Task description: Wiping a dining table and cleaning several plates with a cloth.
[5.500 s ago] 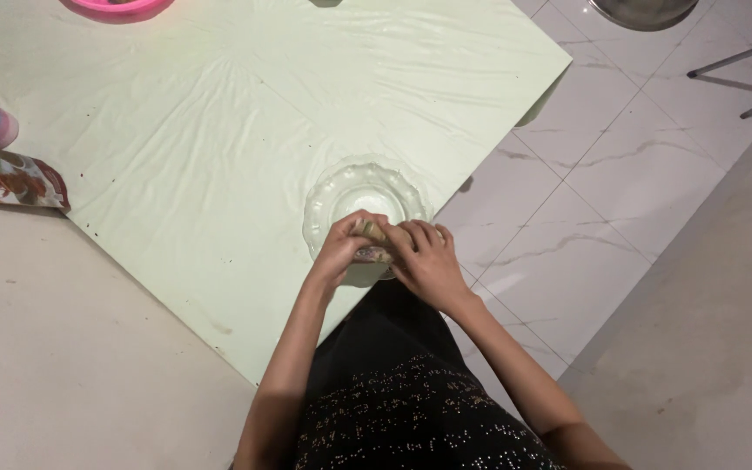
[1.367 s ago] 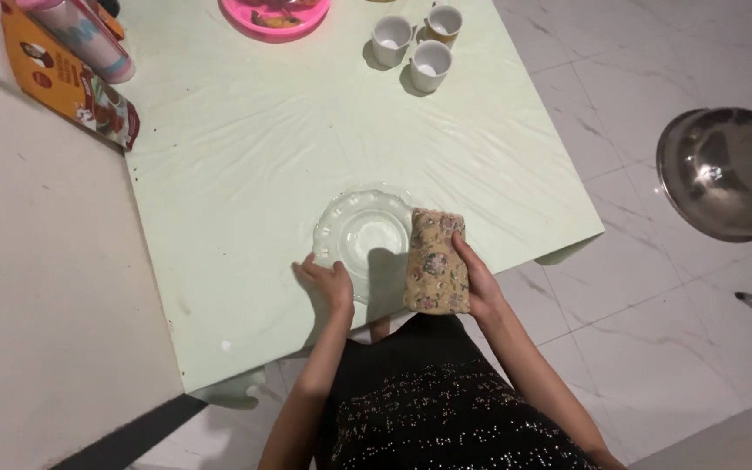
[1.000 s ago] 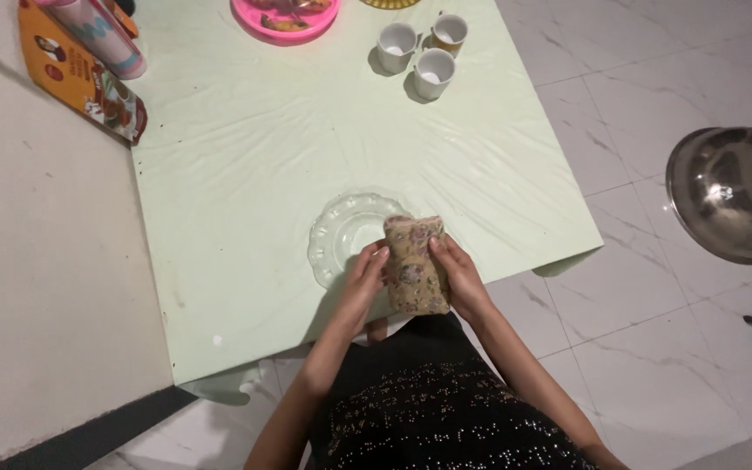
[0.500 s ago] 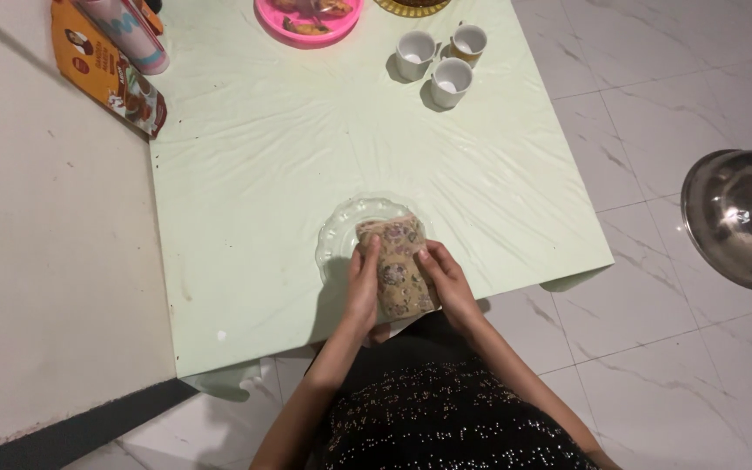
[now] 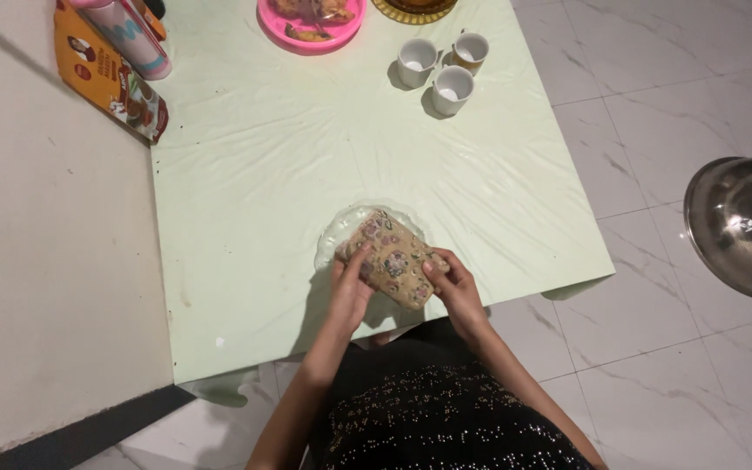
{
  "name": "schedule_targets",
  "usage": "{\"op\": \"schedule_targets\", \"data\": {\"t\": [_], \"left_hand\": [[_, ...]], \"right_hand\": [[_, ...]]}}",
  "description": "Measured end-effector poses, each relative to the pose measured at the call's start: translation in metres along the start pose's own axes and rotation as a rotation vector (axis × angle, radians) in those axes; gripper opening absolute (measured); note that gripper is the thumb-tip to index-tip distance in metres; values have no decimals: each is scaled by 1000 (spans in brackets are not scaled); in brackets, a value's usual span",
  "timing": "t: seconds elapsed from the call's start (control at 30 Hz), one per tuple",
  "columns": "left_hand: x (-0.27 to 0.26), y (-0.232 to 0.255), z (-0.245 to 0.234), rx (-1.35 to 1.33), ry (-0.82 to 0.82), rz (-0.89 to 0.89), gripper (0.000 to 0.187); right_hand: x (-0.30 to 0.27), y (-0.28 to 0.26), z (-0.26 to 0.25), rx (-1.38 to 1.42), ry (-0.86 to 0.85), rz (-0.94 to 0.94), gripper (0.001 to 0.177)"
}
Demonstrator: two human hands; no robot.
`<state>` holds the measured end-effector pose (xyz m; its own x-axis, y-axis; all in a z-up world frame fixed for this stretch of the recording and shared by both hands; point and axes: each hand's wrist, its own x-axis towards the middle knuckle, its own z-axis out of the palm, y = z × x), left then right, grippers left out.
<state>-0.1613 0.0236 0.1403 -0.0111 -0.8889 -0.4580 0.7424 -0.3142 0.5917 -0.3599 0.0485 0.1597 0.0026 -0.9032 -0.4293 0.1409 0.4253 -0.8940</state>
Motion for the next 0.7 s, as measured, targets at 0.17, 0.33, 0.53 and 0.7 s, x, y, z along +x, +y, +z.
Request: {"op": "schedule_targets", "data": {"t": [0.17, 0.33, 0.53, 0.7], "left_hand": [[-2, 5, -18, 135, -52, -58, 62], [0, 9, -33, 133, -248, -121, 61], [5, 2, -36, 95, -222, -439, 54], [20, -8, -51, -147, -138, -362, 54]], "right_hand": [[8, 3, -15, 75, 60, -32, 34], [8, -16, -18, 137, 4, -116, 27], [5, -30, -21, -23, -131, -390, 29], [-4, -54, -15, -424, -344, -910, 44]]}}
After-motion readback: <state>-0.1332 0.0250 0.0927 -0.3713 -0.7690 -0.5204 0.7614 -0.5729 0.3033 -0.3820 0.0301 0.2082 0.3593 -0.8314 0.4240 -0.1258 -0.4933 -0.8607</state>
